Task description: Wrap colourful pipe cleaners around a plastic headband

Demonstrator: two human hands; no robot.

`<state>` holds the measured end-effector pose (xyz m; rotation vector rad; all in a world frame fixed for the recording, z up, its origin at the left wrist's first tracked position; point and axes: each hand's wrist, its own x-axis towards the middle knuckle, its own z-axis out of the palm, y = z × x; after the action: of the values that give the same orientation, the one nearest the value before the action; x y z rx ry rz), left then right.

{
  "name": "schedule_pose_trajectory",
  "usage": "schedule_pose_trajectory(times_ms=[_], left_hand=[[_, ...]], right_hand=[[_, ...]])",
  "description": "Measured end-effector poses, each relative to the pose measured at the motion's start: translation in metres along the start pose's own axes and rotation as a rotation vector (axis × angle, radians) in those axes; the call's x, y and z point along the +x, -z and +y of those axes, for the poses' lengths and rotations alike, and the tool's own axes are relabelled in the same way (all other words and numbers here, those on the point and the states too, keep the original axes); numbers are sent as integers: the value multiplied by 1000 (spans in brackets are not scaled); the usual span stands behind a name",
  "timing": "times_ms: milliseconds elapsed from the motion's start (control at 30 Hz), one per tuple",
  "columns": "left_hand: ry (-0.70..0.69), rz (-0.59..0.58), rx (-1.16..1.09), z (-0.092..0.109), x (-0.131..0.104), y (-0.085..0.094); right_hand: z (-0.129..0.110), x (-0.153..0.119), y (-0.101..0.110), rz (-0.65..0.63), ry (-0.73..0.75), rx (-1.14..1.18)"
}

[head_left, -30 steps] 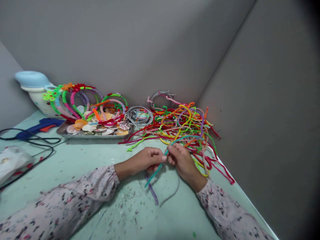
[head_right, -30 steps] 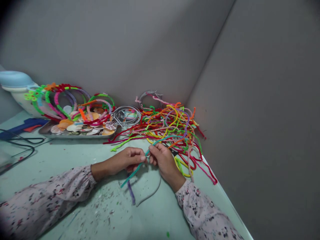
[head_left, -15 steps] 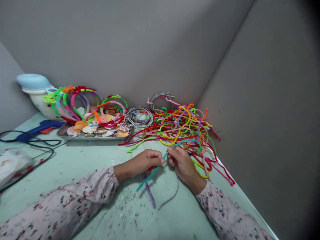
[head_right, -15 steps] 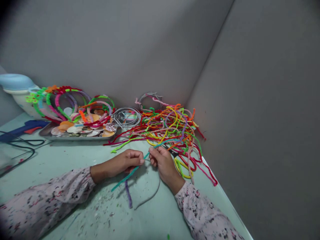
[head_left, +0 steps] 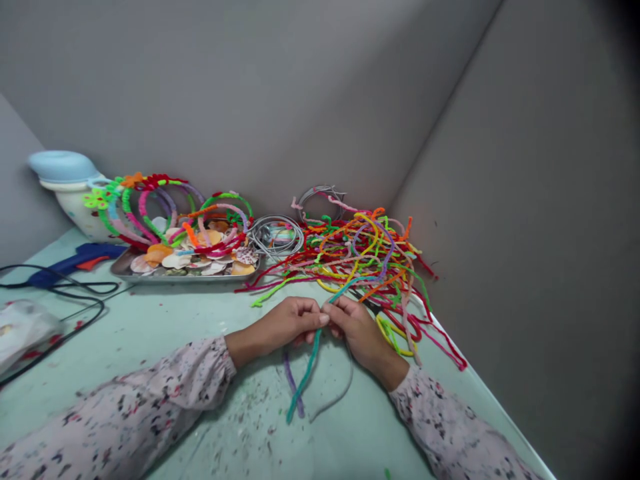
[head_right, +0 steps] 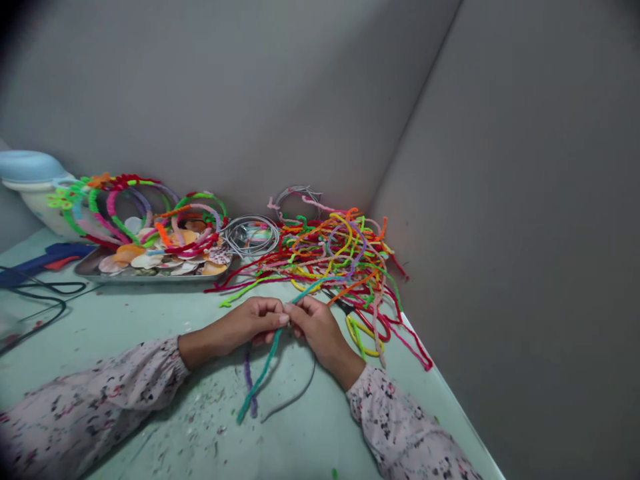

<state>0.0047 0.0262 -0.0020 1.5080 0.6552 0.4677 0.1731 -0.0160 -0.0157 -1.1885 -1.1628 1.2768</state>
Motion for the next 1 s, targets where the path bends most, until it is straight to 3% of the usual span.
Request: schedule_pose_trajectory(times_ms=[200,400,633,833,1000], left_hand=[[70,-61,-16,0,-1,1],[34,-40,-36,1,-1,1],[84,-54,-82,-3,1,2],[114,-160,-91,2,-2,2],[79,-132,-51,2,-3,0]], right_hand=[[7,5,4,51,-7,215],[7,4,4,-3,12,92],[8,5,4,65,-15,208],[8,4,2,64,-52,200],[6,4,4,48,-50,200]])
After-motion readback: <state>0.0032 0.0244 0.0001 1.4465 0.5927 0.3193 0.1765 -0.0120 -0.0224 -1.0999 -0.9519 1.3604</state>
